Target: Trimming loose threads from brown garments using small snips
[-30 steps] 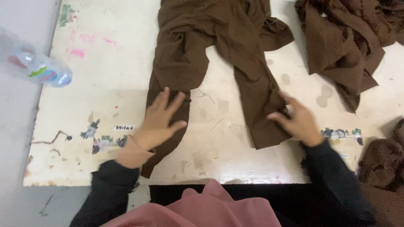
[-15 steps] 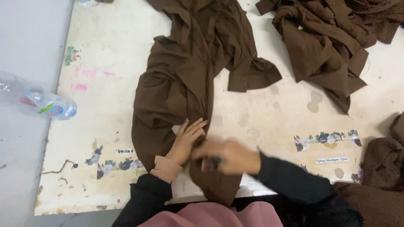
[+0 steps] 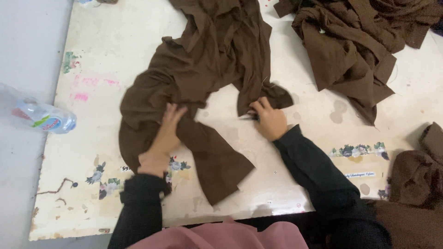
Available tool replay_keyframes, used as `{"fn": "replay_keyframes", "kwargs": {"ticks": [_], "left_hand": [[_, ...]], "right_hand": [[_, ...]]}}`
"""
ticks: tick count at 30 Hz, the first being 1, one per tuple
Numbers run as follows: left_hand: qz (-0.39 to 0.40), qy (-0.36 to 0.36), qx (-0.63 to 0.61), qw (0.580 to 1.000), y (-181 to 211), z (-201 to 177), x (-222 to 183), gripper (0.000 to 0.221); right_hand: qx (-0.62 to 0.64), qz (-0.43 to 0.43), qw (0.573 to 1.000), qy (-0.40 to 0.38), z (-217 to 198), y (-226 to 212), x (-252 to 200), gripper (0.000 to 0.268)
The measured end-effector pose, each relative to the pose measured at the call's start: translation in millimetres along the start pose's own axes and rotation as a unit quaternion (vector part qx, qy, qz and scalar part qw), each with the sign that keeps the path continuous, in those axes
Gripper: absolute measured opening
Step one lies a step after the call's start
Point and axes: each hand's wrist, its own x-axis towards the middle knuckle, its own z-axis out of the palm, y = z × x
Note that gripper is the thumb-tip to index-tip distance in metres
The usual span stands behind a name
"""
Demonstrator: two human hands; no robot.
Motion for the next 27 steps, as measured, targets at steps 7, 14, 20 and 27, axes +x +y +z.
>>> {"fn": "replay_keyframes", "kwargs": {"ticks": [7, 14, 20, 27], "left_hand": [[-0.187, 0.009, 0.281, 0.941, -39.4, -45.9, 38.2, 0.066], [0.065, 0.185, 0.164, 0.967, 115.9, -35.2, 3.7, 0.037], [0.03, -0.043, 0.18, 0.982, 109.1, 51.6, 6.6, 0.061], [0.015, -0.078, 0.238, 0.968, 104.4, 58.1, 7.3, 0.052]], "right_hand": [[0.261, -0.135, 0.955, -0.038, -44.5, -34.5, -40.6, 0.041], [0.337, -0.062, 0.898, 0.277, -71.7, -30.7, -17.0, 0.013], [0.199, -0.047, 0.974, 0.098, -8.2, -23.1, -3.5, 0.021], [0.445, 0.085, 0.875, 0.17, -17.0, -20.7, -12.1, 0.006]]}}
